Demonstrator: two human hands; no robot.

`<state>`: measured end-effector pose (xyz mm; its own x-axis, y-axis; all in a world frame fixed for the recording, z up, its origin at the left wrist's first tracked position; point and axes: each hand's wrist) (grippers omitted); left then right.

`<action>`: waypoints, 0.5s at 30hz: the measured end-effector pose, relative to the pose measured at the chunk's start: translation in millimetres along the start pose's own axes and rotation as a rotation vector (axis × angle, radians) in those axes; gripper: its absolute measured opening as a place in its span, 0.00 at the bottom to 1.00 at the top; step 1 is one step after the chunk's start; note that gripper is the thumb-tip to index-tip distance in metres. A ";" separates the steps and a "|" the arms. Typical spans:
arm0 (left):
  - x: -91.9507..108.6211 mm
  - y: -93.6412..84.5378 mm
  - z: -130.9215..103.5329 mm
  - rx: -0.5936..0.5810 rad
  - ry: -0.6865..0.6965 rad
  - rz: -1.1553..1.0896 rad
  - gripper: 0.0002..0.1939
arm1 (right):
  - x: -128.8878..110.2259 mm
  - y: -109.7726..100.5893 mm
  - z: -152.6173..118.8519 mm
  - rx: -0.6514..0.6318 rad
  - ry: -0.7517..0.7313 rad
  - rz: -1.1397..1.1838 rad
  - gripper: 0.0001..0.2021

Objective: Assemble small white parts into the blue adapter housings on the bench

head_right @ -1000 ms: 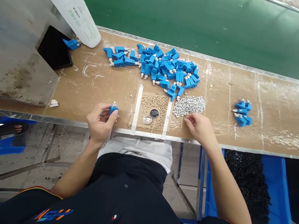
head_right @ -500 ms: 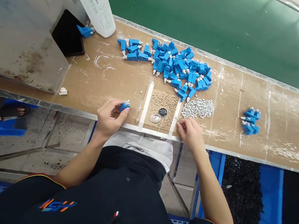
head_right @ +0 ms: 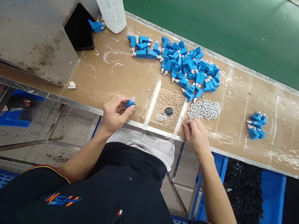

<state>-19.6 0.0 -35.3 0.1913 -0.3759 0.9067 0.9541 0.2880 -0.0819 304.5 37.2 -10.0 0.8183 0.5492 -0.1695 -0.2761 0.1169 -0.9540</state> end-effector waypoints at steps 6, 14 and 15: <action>-5.9 -0.8 -3.6 0.038 -0.157 -0.137 0.10 | -8.0 -20.3 14.6 -0.071 0.016 0.066 0.07; -3.8 -3.7 -1.5 -0.005 -0.237 -0.214 0.10 | -51.6 -48.6 56.1 -0.229 -0.118 -0.096 0.07; -3.3 -3.9 -1.2 -0.013 -0.239 -0.215 0.10 | -53.5 -46.8 58.7 -0.250 -0.128 -0.128 0.07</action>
<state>-23.7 -1.0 -38.5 -0.0727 -0.2091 0.9752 0.9700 0.2125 0.1179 244.0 50.8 58.3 0.7639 0.6448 -0.0262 -0.0289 -0.0064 -0.9996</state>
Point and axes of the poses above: each hand's wrist, its own z-axis towards the middle knuckle, its own y-axis out of the palm, x = y × z, and after that the axes turned 13 degrees about -z, right-handed
